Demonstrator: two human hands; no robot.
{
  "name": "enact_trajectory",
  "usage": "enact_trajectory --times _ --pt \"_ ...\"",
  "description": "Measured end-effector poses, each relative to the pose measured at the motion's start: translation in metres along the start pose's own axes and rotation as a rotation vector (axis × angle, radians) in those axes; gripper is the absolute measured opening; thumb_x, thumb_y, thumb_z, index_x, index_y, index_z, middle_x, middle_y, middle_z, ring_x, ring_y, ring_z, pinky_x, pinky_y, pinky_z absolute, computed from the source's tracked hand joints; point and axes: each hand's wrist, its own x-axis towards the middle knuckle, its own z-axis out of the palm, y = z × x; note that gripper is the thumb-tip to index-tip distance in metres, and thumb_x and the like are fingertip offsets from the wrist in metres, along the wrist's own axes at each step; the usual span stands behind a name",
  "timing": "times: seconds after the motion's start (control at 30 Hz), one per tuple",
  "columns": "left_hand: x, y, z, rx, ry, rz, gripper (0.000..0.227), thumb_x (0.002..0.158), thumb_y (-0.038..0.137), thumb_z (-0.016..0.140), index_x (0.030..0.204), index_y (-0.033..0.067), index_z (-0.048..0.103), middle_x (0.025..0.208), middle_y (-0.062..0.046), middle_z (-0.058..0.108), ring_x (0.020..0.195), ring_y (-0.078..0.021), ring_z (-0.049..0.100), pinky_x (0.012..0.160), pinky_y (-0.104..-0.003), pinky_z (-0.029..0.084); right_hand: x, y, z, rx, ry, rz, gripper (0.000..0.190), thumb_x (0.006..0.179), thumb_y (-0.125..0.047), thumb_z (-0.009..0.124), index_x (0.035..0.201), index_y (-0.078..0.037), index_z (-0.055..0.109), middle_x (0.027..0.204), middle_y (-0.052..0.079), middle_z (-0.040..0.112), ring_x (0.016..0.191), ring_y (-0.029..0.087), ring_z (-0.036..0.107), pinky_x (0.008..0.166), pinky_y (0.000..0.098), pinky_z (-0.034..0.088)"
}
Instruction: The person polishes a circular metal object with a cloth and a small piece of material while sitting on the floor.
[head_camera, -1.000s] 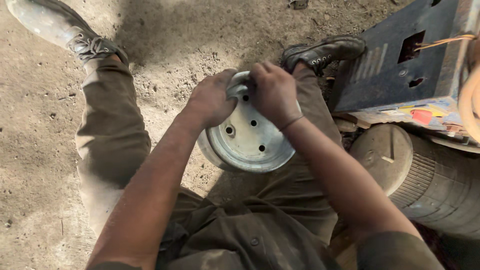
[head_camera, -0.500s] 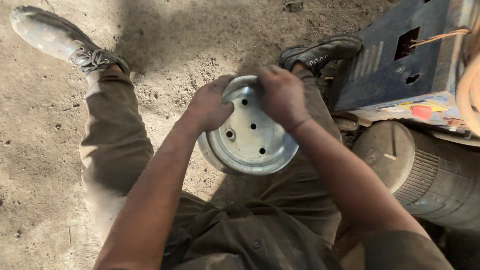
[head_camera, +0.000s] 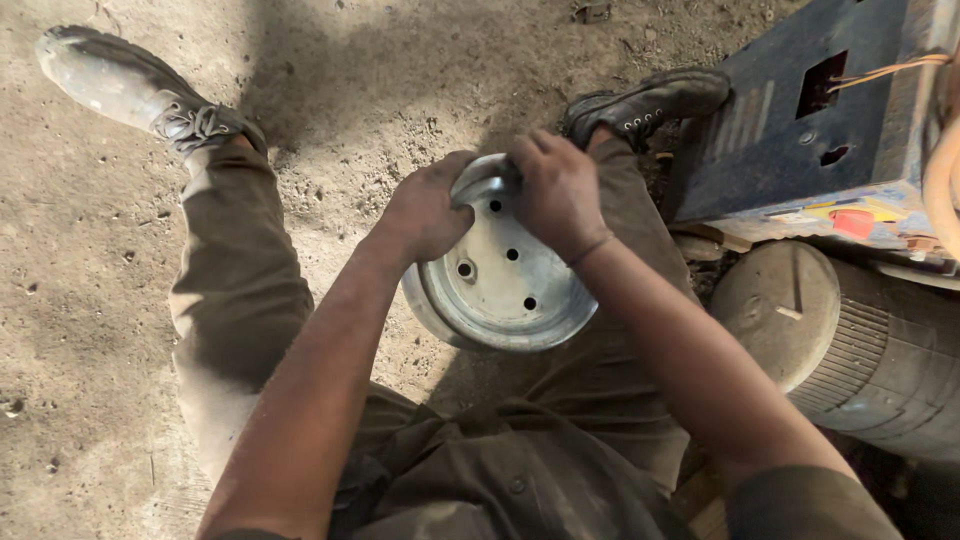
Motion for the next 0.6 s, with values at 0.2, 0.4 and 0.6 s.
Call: enact_trajectory --times 0.2,0.4,0.6 --pt "0.001 -0.001 0.002 -0.016 0.038 0.056 0.071 0.081 0.017 0.070 0.147 0.0156 0.046 0.133 -0.020 0.061 0.123 -0.0382 0.057 0.107 -0.045 0.043 -0.002 0.006 -0.002 -0.005 0.004 -0.116 0.015 0.088 -0.011 0.076 0.093 -0.009 0.062 0.090 0.010 0.063 0.086 0.033 0.066 0.074 0.0449 0.053" --pt "0.000 0.000 0.000 -0.061 0.018 -0.006 0.064 0.084 0.016 0.066 0.146 0.0176 0.050 0.132 -0.017 0.066 0.124 -0.0355 0.061 0.108 -0.044 0.047 0.000 0.000 -0.001 -0.012 0.007 -0.093 0.018 0.079 -0.012 0.073 0.091 -0.008 0.062 0.089 0.011 0.063 0.086 0.034 0.066 0.076 0.0456 0.053" --pt "0.001 0.001 -0.001 -0.023 -0.001 0.001 0.068 0.082 0.017 0.071 0.146 0.0162 0.048 0.130 -0.019 0.064 0.122 -0.0362 0.060 0.107 -0.045 0.045 0.005 0.000 -0.007 -0.042 -0.062 -0.025 0.019 0.090 -0.019 0.079 0.096 -0.010 0.064 0.090 0.010 0.063 0.087 0.033 0.065 0.076 0.0454 0.052"
